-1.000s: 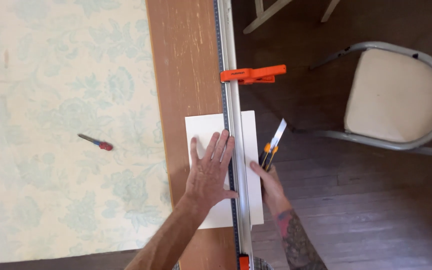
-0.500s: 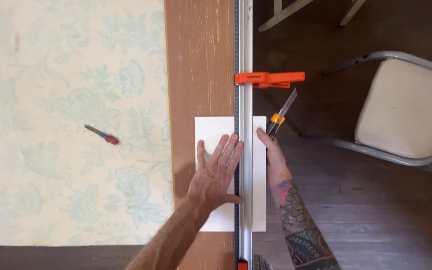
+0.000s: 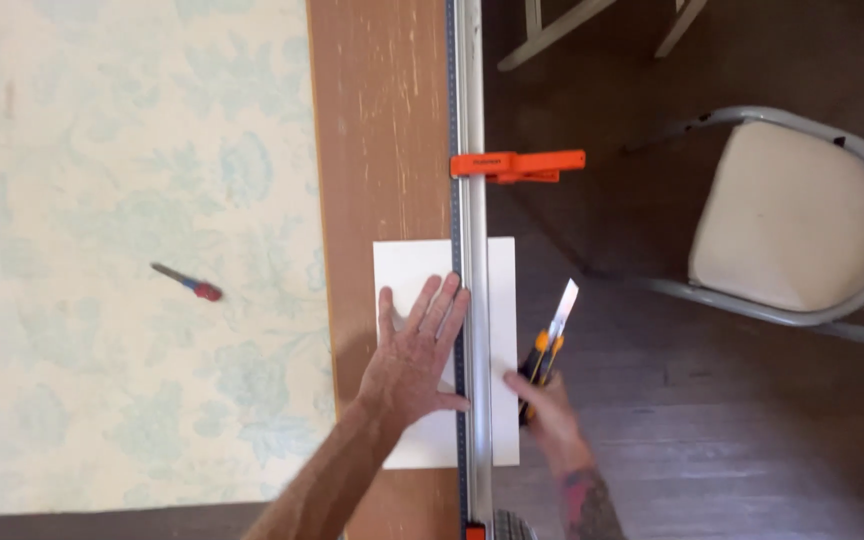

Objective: Cutting a white board using a utility knife and straight edge, followed by measuring and marking another board with a ruler and pen.

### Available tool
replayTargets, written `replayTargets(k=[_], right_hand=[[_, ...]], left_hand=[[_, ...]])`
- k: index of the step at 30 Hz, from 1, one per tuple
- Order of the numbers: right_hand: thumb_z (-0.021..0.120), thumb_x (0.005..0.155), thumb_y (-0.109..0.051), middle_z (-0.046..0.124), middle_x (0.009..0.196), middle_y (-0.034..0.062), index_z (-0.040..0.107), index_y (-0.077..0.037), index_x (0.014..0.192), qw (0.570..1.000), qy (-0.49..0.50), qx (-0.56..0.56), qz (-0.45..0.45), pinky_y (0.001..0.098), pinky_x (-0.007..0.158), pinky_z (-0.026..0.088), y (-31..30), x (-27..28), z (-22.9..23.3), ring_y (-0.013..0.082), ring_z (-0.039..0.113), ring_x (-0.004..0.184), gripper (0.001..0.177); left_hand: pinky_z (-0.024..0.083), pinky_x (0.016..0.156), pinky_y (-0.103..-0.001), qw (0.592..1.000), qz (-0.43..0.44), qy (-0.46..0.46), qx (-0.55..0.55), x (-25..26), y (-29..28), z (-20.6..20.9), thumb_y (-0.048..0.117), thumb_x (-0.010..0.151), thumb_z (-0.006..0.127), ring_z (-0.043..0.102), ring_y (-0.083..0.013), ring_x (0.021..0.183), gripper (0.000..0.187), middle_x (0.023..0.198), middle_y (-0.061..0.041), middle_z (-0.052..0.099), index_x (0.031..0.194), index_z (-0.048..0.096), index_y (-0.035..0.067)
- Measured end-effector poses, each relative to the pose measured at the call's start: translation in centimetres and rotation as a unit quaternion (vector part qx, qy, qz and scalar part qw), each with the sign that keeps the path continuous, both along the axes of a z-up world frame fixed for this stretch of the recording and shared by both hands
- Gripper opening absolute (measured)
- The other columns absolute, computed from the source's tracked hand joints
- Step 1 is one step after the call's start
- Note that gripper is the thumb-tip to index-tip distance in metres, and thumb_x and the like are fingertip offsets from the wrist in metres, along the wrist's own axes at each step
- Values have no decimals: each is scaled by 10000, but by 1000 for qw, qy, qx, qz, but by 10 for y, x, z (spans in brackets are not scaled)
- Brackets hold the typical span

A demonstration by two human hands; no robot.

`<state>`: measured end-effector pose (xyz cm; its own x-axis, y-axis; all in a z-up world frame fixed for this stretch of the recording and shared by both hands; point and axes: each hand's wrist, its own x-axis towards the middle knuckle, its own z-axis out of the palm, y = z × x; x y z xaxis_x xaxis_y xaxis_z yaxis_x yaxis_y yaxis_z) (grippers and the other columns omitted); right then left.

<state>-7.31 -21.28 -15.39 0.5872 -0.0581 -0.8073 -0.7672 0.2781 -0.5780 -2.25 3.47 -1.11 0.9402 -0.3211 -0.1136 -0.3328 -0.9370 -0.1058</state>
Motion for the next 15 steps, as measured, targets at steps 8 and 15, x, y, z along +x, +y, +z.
replayTargets(k=[8, 15], right_hand=[[852, 601, -70, 669, 1288, 131, 545, -70, 1324, 993, 96, 60, 11, 455, 1125, 420, 0, -49, 5, 314, 608, 1211, 786], [832, 609, -125, 731, 1226, 123, 681, 2, 1265, 992, 64, 91, 52, 461, 1154, 406, -8, -67, -41, 320, 644, 1189, 686]], left_hand=[[184, 1152, -725, 999, -20, 10, -42, -4, 9, -11, 1080, 428, 655, 140, -277, 1575, 1631, 1721, -98, 101, 1627, 151, 94], [73, 1169, -714, 997, -31, 6, -71, -5, 12, -28, 1096, 435, 694, 59, -298, 1589, 1692, 1731, -101, 42, 1647, 71, 93]])
